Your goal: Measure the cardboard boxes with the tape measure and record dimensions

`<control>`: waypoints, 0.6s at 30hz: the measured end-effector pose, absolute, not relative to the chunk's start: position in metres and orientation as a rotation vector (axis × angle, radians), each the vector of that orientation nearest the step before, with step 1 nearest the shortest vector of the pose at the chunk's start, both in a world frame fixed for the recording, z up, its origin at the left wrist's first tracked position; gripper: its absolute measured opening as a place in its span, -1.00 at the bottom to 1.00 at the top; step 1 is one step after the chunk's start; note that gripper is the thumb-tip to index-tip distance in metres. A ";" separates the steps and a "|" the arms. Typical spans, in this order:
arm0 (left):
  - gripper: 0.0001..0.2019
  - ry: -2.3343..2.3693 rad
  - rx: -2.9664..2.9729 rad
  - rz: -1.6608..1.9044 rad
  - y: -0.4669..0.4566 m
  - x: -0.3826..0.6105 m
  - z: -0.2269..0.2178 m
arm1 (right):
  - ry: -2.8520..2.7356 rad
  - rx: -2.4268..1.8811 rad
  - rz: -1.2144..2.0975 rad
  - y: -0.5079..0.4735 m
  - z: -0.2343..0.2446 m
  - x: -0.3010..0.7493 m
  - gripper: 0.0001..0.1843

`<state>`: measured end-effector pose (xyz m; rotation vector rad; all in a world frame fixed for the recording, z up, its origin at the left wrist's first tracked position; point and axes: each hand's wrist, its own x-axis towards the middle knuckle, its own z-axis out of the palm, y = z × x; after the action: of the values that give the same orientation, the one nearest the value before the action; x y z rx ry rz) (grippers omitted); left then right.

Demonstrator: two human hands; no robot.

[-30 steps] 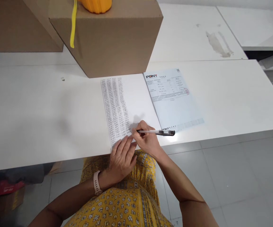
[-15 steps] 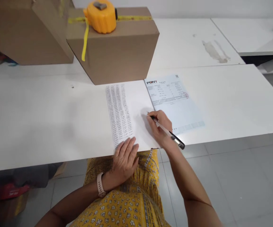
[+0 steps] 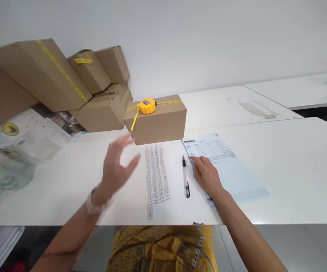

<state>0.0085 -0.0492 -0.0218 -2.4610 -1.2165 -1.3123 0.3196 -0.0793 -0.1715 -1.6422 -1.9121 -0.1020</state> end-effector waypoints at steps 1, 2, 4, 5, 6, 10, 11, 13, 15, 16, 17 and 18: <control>-0.61 -1.271 -2.408 -1.346 -0.021 0.011 -0.006 | -1.878 -1.635 -0.081 -0.078 -0.172 0.320 -0.64; -0.61 -1.353 -2.404 -1.350 0.005 0.016 0.007 | -1.844 -1.631 -0.062 -0.078 -0.172 0.321 -0.66; -0.52 -1.538 -2.462 -1.315 0.048 0.032 0.028 | -1.784 -1.624 -0.035 -0.077 -0.170 0.322 -0.68; -0.43 -1.627 -2.477 -1.272 0.065 0.041 0.035 | -1.753 -1.622 -0.029 -0.077 -0.169 0.322 -0.68; -0.34 -1.686 -2.499 -1.203 0.079 0.049 0.041 | -1.720 -1.621 -0.026 -0.078 -0.167 0.322 -0.68; -0.05 -1.790 -2.566 -0.906 0.115 0.069 0.052 | -1.591 -1.623 -0.016 -0.082 -0.162 0.320 -0.68; -0.01 -1.805 -2.579 -0.849 0.122 0.071 0.054 | -1.568 -1.621 -0.010 -0.082 -0.160 0.319 -0.68; 0.00 -1.827 -2.610 -0.756 0.135 0.069 0.054 | -1.537 -1.607 0.007 -0.083 -0.158 0.318 -0.68; -0.06 -1.850 -2.651 -0.685 0.145 0.066 0.051 | -1.520 -1.586 0.026 -0.084 -0.155 0.317 -0.69; -0.10 -1.863 -2.673 -0.670 0.149 0.065 0.048 | -1.518 -1.578 0.038 -0.085 -0.154 0.315 -0.69; -0.13 -1.875 -2.691 -0.674 0.152 0.064 0.045 | -1.526 -1.573 0.055 -0.086 -0.151 0.313 -0.69; -0.17 -1.882 -2.698 -0.695 0.153 0.063 0.041 | -1.545 -1.576 0.080 -0.087 -0.149 0.310 -0.68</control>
<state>0.0628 0.1533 0.0413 -2.6985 -1.8821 -0.6950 0.3098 -0.0871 -0.1487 -1.5758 -1.5448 0.0798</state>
